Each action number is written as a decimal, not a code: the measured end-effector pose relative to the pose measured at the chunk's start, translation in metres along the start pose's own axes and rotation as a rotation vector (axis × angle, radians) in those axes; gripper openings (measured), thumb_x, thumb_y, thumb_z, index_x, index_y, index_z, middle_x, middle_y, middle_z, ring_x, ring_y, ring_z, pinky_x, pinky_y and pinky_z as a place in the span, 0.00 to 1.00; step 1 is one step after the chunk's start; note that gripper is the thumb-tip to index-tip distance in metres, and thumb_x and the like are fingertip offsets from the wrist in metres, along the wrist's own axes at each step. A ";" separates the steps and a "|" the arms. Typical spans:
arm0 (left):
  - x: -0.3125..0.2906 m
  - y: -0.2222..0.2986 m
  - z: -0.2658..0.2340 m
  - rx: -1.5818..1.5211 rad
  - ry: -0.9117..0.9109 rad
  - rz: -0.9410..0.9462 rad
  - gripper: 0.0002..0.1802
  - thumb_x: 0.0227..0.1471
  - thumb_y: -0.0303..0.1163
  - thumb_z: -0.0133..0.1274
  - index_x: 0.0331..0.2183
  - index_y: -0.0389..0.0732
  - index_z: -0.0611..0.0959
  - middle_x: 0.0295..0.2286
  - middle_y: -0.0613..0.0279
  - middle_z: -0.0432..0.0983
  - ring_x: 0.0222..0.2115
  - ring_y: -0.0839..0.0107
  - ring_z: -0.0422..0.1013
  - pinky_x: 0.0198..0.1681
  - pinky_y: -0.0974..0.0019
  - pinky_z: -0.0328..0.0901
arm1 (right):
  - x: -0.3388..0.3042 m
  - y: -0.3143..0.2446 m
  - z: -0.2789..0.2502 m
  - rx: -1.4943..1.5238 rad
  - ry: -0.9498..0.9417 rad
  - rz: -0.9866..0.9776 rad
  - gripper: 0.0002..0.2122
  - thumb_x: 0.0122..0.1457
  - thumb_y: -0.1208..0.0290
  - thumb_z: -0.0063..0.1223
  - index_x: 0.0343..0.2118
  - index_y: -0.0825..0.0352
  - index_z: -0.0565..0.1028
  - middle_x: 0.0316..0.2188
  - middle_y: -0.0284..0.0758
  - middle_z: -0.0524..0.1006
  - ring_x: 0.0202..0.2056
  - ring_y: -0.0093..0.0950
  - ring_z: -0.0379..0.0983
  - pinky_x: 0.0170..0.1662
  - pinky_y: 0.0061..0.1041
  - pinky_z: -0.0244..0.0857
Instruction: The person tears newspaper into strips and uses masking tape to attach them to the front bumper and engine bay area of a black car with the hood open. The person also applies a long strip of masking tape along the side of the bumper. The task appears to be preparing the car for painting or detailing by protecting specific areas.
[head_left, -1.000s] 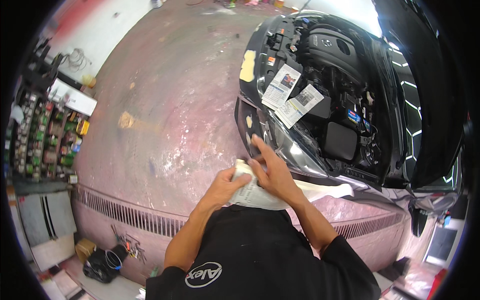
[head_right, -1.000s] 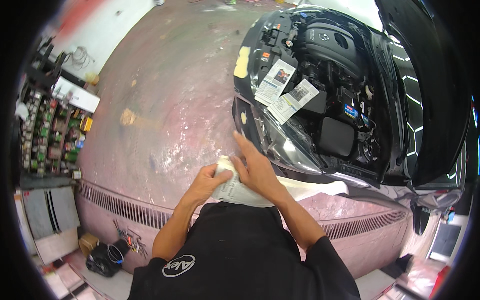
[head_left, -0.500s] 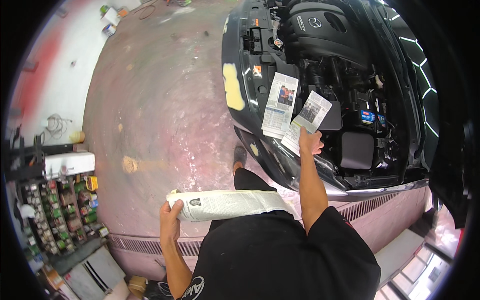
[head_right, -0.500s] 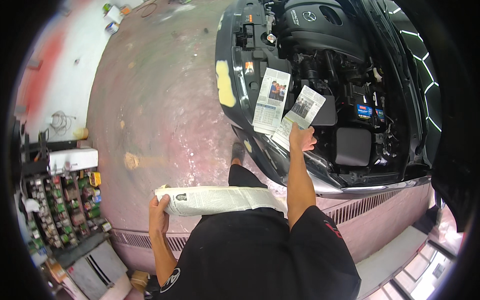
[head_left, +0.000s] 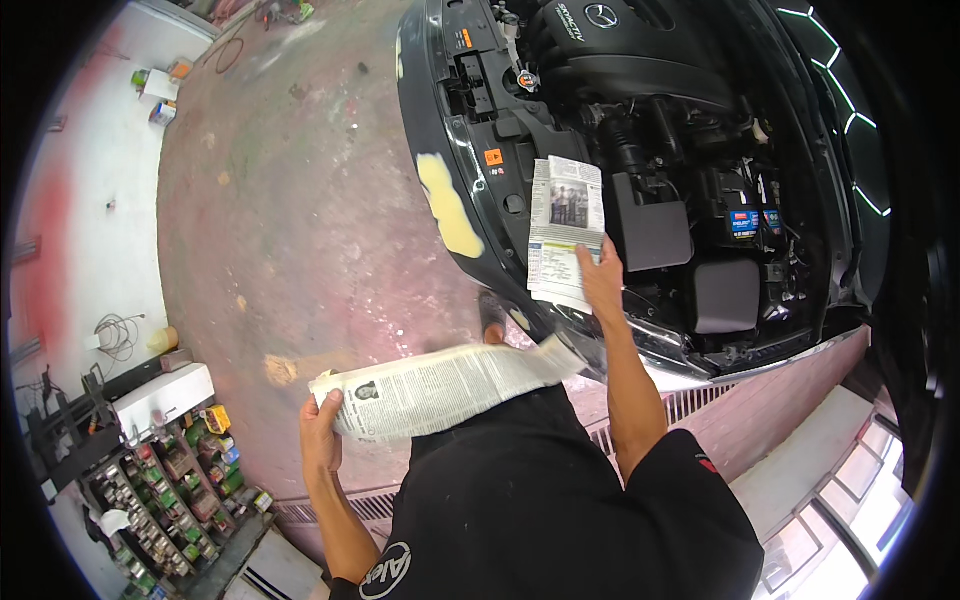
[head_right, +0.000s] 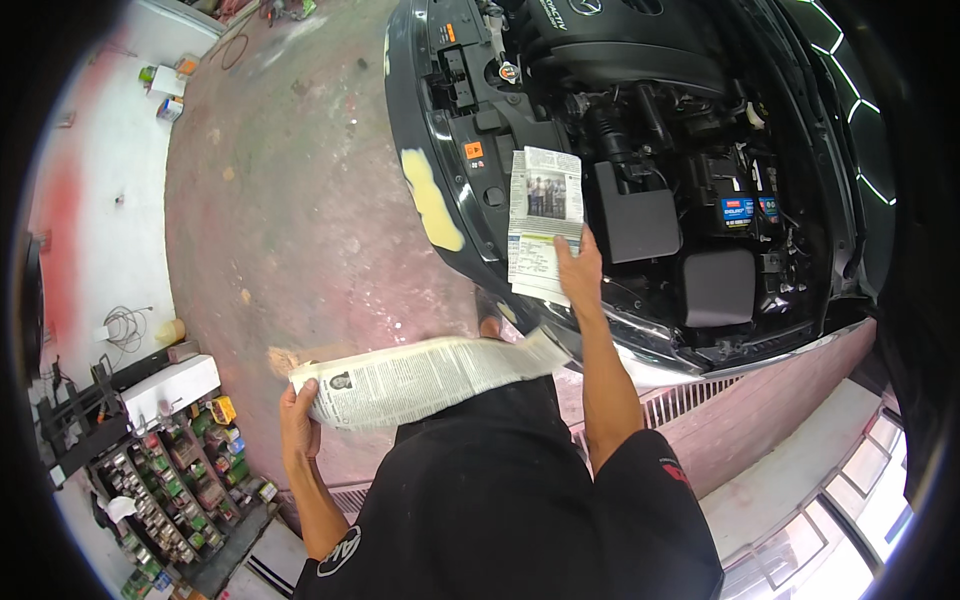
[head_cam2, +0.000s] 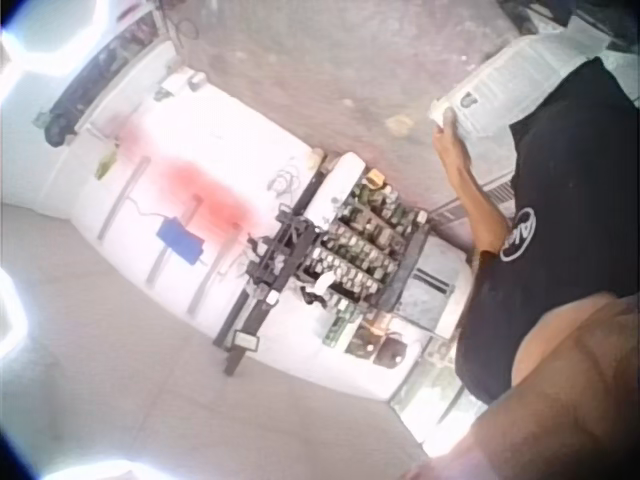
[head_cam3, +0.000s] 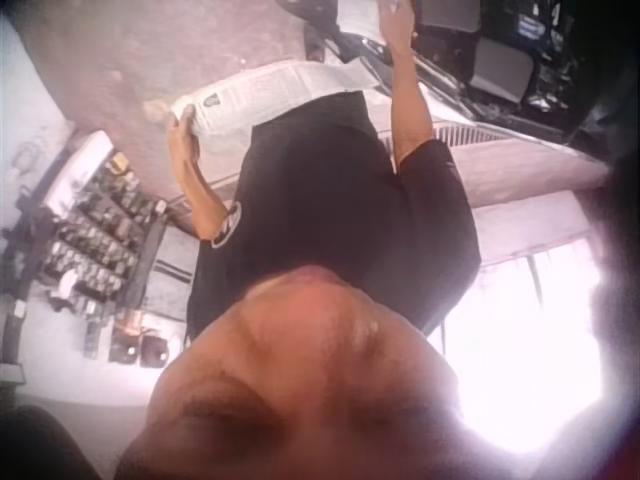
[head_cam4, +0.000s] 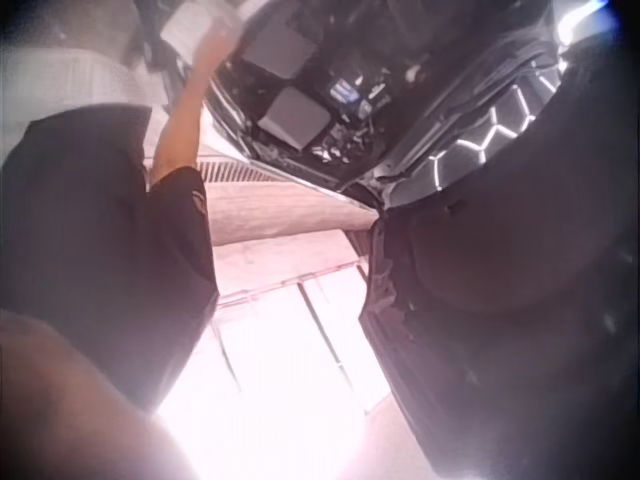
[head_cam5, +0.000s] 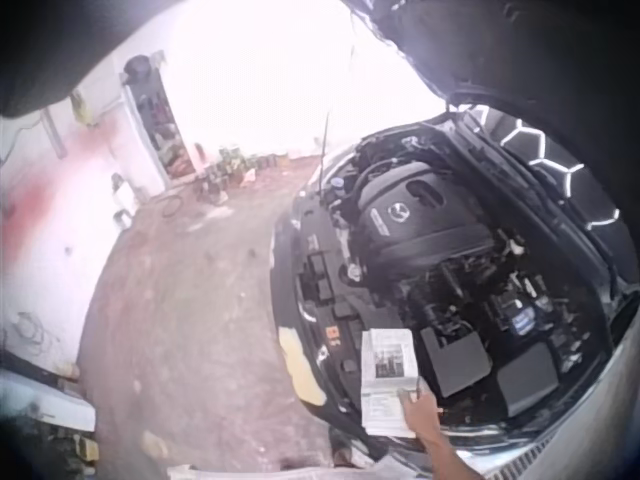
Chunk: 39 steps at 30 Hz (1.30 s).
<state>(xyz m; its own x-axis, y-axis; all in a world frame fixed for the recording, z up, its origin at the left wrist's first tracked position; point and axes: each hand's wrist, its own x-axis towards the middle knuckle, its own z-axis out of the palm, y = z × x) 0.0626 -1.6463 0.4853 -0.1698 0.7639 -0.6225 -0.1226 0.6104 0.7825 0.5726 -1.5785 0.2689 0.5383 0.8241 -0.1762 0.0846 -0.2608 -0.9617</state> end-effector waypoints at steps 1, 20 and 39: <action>0.008 0.008 0.000 0.013 -0.005 0.003 0.24 0.67 0.34 0.64 0.59 0.34 0.83 0.49 0.60 0.85 0.49 0.70 0.81 0.57 0.63 0.73 | 0.003 0.006 0.010 -0.208 0.060 0.070 0.29 0.65 0.62 0.67 0.64 0.76 0.74 0.50 0.51 0.84 0.51 0.43 0.83 0.61 0.38 0.72; 0.180 0.123 -0.068 0.207 -0.181 0.015 0.20 0.66 0.37 0.64 0.53 0.36 0.84 0.42 0.60 0.87 0.38 0.71 0.83 0.44 0.65 0.78 | -0.018 -0.025 0.072 -0.406 0.447 0.288 0.16 0.63 0.62 0.63 0.45 0.71 0.83 0.42 0.54 0.86 0.47 0.57 0.82 0.52 0.51 0.72; 0.285 0.260 -0.069 0.479 -0.367 0.062 0.16 0.65 0.36 0.67 0.49 0.36 0.88 0.37 0.65 0.86 0.34 0.76 0.80 0.40 0.66 0.73 | 0.194 -0.136 0.168 0.208 0.399 0.097 0.12 0.71 0.70 0.61 0.50 0.73 0.81 0.41 0.39 0.87 0.41 0.26 0.82 0.49 0.31 0.74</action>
<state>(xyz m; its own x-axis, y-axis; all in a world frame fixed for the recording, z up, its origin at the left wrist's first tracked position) -0.0848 -1.2845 0.5118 0.1965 0.7712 -0.6055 0.3447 0.5238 0.7790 0.5240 -1.2990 0.3299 0.8196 0.5322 -0.2123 -0.1304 -0.1876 -0.9735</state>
